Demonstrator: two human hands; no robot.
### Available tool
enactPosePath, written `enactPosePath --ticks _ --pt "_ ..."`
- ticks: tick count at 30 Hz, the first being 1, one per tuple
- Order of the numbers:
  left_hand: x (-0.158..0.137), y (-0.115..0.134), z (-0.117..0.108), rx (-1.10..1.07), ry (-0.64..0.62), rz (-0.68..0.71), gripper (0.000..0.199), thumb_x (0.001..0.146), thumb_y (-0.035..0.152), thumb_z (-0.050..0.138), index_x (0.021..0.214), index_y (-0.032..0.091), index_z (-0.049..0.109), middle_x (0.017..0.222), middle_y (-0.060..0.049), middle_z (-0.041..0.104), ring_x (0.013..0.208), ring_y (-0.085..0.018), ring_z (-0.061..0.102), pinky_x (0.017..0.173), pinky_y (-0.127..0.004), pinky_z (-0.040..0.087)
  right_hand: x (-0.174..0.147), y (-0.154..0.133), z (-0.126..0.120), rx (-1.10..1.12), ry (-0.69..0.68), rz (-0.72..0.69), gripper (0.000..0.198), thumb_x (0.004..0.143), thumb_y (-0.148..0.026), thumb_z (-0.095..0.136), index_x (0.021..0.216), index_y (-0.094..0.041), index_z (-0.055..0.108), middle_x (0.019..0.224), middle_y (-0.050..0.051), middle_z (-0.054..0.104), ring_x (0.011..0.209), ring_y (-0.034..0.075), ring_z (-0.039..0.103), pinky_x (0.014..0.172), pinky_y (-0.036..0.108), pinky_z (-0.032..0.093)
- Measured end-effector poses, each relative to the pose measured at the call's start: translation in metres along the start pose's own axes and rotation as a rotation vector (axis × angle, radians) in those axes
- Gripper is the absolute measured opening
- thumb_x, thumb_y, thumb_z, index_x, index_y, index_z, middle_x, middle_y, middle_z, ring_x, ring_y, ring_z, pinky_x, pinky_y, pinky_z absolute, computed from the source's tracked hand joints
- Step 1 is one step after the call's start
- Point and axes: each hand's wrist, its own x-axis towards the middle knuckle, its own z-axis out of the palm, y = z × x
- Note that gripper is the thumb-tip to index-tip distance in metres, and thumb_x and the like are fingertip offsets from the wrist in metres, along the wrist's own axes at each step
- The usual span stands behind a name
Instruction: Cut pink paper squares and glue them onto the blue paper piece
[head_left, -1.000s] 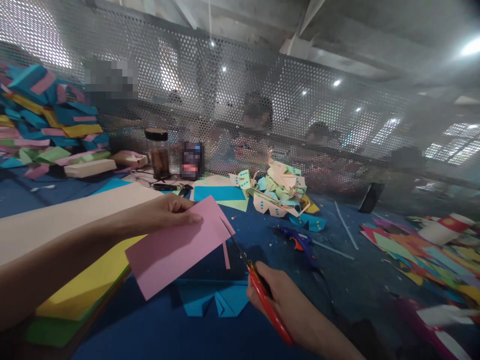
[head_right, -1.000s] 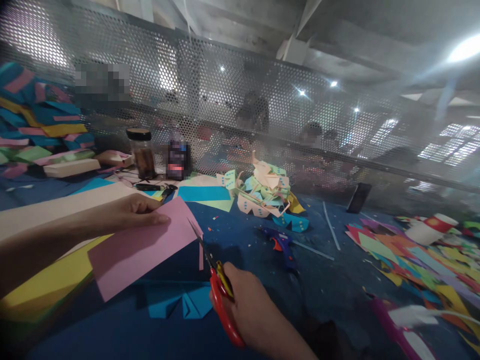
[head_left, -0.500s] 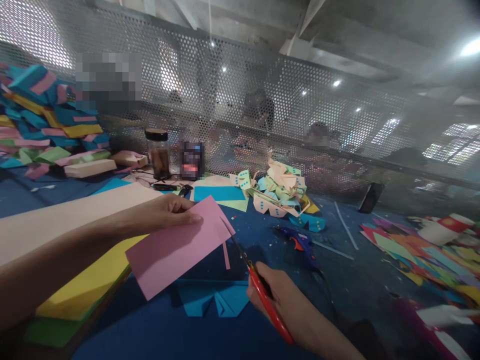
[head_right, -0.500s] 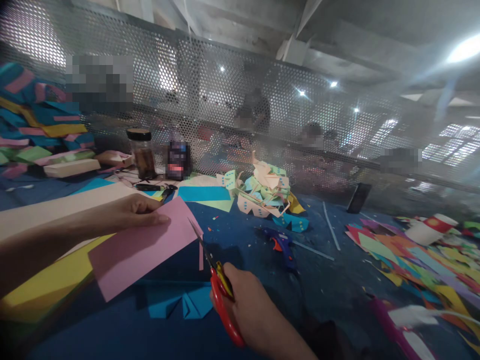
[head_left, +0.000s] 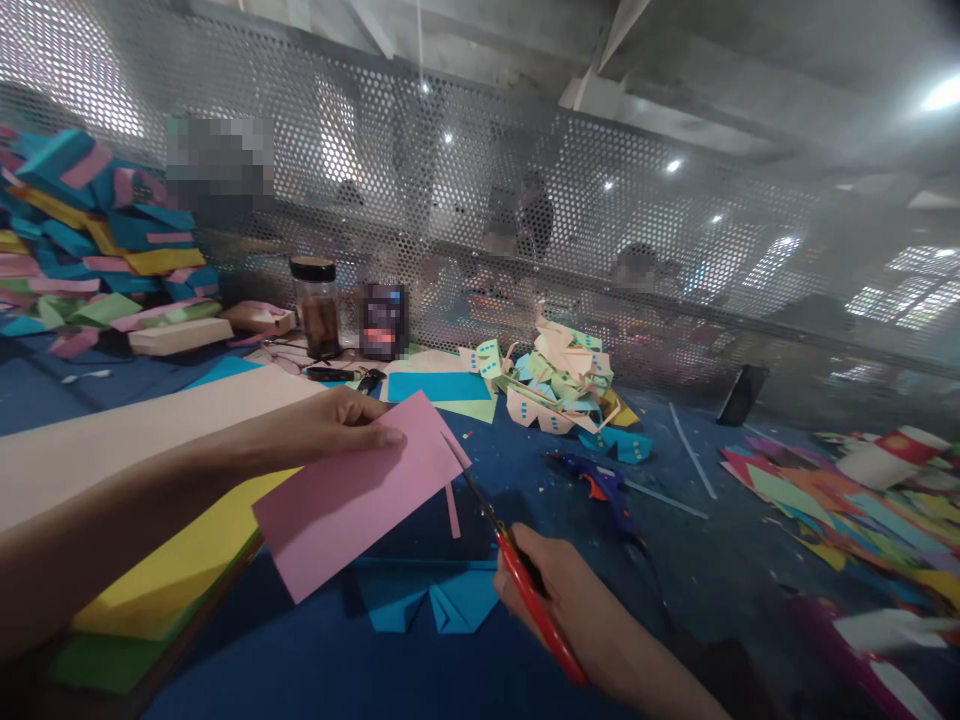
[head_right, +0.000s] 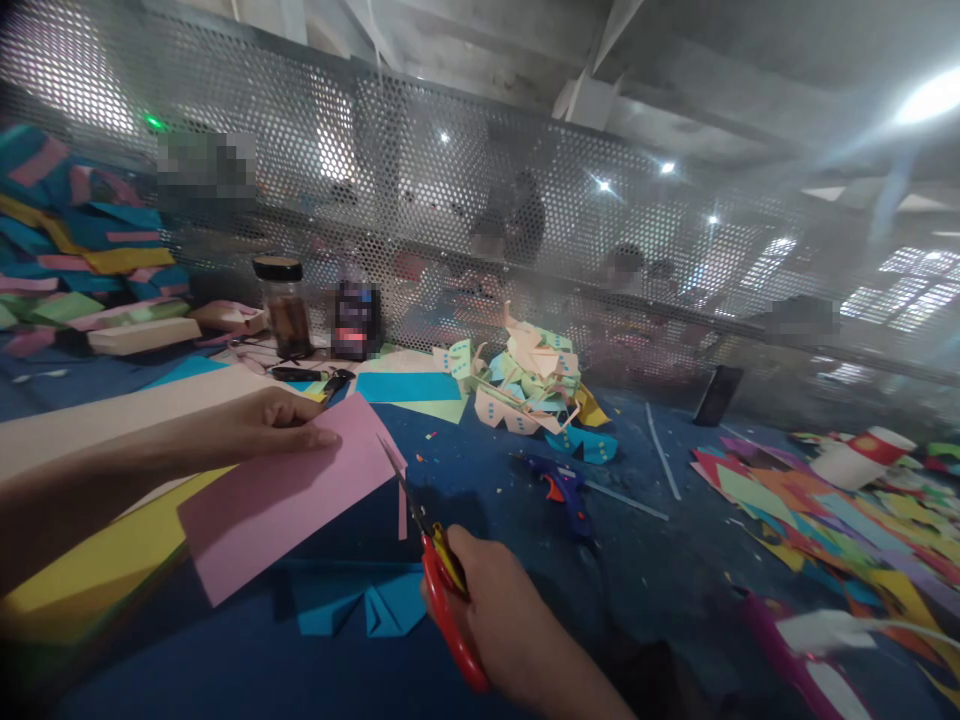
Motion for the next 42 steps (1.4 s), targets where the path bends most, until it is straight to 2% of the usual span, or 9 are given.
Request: enactPosePath --ticks 7,14,24,32,37,42 --pt "-0.001 0.002 0.001 -0.011 -0.005 -0.001 0.024 0.083 0.038 0.065 0.077 0.015 0.064 0.061 0.002 0.060 0.047 -0.008 0.051 0.045 -0.017 0.030 0.000 -0.007 -0.002 0.005 -0.008 0.049 0.018 0.088 -0.018 0.051 0.073 -0.021 0.041 0.064 -0.005 0.052 0.056 0.009 0.044 0.049 0.021 0.029" --pt "-0.002 0.004 0.002 -0.026 -0.014 0.001 0.023 0.083 0.036 0.065 0.079 0.014 0.063 0.060 0.002 0.060 0.048 -0.007 0.050 0.045 -0.016 0.030 0.000 -0.003 0.000 0.036 -0.005 0.036 0.016 0.087 -0.016 0.050 0.073 -0.021 0.042 0.063 -0.006 0.051 0.055 0.008 0.044 0.047 0.019 0.029" --pt "-0.003 0.006 0.003 -0.026 -0.019 -0.012 0.026 0.085 0.039 0.063 0.081 0.014 0.064 0.062 0.002 0.062 0.051 -0.009 0.054 0.046 -0.017 0.031 -0.001 0.002 0.001 0.018 0.000 0.043 0.015 0.084 -0.013 0.051 0.073 -0.021 0.043 0.063 -0.006 0.052 0.056 0.008 0.045 0.047 0.019 0.028" --pt "-0.004 0.007 0.003 -0.025 -0.025 0.004 0.033 0.087 0.046 0.059 0.079 0.014 0.062 0.062 0.001 0.061 0.052 -0.010 0.055 0.048 -0.018 0.034 0.000 0.000 0.001 0.029 0.004 0.072 0.018 0.088 -0.019 0.049 0.071 -0.021 0.042 0.060 -0.005 0.051 0.052 0.008 0.044 0.047 0.020 0.026" --pt "-0.005 0.007 0.003 -0.035 -0.024 0.007 0.023 0.083 0.037 0.064 0.080 0.014 0.063 0.062 0.002 0.061 0.051 -0.009 0.055 0.046 -0.017 0.032 0.001 0.000 0.002 0.046 0.008 0.109 0.020 0.089 -0.022 0.048 0.070 -0.022 0.041 0.059 -0.005 0.050 0.051 0.008 0.043 0.048 0.021 0.026" --pt "-0.003 0.006 0.003 -0.031 -0.013 0.011 0.022 0.081 0.036 0.065 0.076 0.014 0.062 0.061 0.002 0.061 0.051 -0.009 0.055 0.045 -0.017 0.032 0.002 0.002 0.003 0.041 0.014 0.090 0.020 0.087 -0.018 0.047 0.069 -0.022 0.040 0.059 -0.005 0.049 0.052 0.009 0.043 0.047 0.021 0.025"
